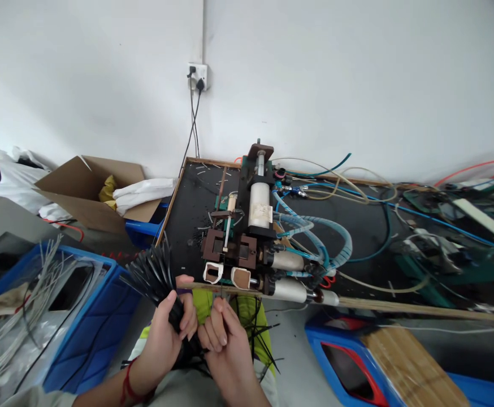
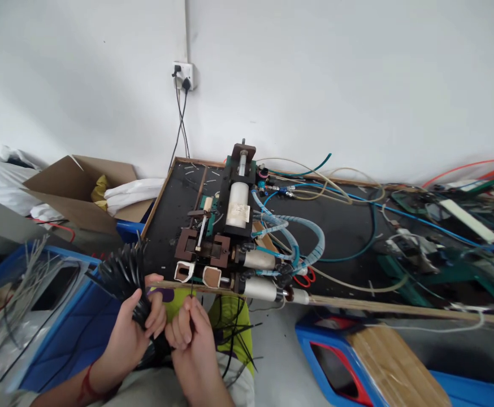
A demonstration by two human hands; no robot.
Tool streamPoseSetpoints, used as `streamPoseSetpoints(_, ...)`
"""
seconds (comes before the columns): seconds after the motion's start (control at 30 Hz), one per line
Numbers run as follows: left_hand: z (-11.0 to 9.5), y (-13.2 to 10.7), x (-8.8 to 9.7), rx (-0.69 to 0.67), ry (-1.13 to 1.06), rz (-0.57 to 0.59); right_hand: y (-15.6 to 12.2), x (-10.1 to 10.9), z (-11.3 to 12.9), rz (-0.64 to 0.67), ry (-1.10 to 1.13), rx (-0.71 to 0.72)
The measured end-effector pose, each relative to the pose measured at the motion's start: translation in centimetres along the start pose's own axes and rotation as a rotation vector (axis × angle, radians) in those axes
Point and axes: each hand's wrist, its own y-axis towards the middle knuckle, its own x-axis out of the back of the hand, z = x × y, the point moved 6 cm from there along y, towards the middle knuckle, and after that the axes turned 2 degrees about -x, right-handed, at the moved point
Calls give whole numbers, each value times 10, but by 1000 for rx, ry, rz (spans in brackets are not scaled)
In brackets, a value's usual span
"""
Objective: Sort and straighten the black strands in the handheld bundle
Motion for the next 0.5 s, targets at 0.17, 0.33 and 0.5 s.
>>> streamPoseSetpoints(0.17,2,-1,3,18,5,1,-1,0,0,-4,2,47)
streamPoseSetpoints(0.33,1,0,5,25,33,0,0,-2,0,6,-18,50)
streamPoseSetpoints(0.5,0,1,2,18,76,-10,1,-3,0,38,18,38)
